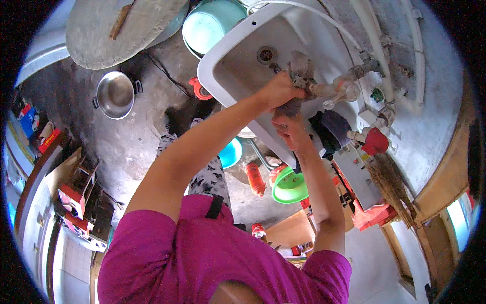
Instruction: The person washes several pieces of cloth by hand in a white utility sink. They scrub the items under running water, wring them out, and place them on the sink edge. The person then moves to a nearby counter and places a cloth on a metal pot.
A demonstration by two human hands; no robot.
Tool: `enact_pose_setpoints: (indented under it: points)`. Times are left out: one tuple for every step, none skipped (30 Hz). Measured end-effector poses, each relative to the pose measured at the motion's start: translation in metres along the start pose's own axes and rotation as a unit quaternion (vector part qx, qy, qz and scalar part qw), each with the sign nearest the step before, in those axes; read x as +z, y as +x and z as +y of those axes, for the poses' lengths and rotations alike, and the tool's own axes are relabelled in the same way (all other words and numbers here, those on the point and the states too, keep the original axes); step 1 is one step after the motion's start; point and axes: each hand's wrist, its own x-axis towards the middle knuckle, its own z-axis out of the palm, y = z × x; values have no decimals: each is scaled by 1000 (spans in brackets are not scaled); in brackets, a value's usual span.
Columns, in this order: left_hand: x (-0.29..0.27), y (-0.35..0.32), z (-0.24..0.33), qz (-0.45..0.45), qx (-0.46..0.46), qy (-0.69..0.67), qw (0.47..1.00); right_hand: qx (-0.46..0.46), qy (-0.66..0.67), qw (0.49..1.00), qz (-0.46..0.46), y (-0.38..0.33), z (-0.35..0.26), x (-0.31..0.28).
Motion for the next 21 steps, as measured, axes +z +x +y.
enact_pose_setpoints:
  points:
    - [-1,5,-7,17,-47,16,999,33,31,997,-65,0,-3,-26]
    - [-1,3,-7,17,-90,-90,992,72,63,986,-134,0,-9,-29]
    - [0,-2,-7,18,-131,-195,972,42,123,990,-52,1,-9,-28]
    - [3,-7,-8,18,-170,-297,939,12,182,983,32,0,-10,-27]
    - [10,-17,-5,0,-196,-352,915,-30,219,973,68,2,-9,-26]
    - [22,-24,4,-25,-218,-404,888,-76,252,959,103,3,-9,-26]
    - [35,-29,10,-49,-240,-454,857,-122,290,942,113,6,-5,-29]
    - [48,-29,4,-80,-235,-482,840,-160,320,928,103,9,0,-25]
    - [62,-30,1,-114,-234,-509,820,-191,344,916,77,12,4,-26]
    - [74,-34,-2,-95,-228,-547,800,-216,364,904,54,17,8,-28]
    - [83,-41,7,-73,-219,-585,778,-233,384,893,25,23,10,-28]
    - [88,-46,17,-53,-215,-619,754,-244,390,888,9,27,12,-30]
    - [89,-48,28,-17,-203,-628,751,-252,396,883,-6,30,13,-33]
    - [92,-51,44,13,-194,-637,746,-261,396,880,-13,29,14,-37]
    - [91,-48,35,-1,-189,-638,746,-268,391,880,-13,29,14,-41]
    - [89,-46,28,-14,-184,-640,746,-274,380,884,-10,30,14,-45]
    - [77,-32,-10,-68,-171,-633,752,-274,362,891,-13,34,11,-44]
    - [68,-23,-32,-121,-159,-623,756,-273,336,901,-9,40,10,-46]
    - [65,-24,-28,-122,-198,-554,799,-276,306,911,7,43,11,-56]
    - [59,-30,-20,-122,-236,-482,835,-281,269,921,25,43,12,-67]
    - [53,-33,-15,-115,-267,-406,867,-277,222,934,26,44,5,-67]
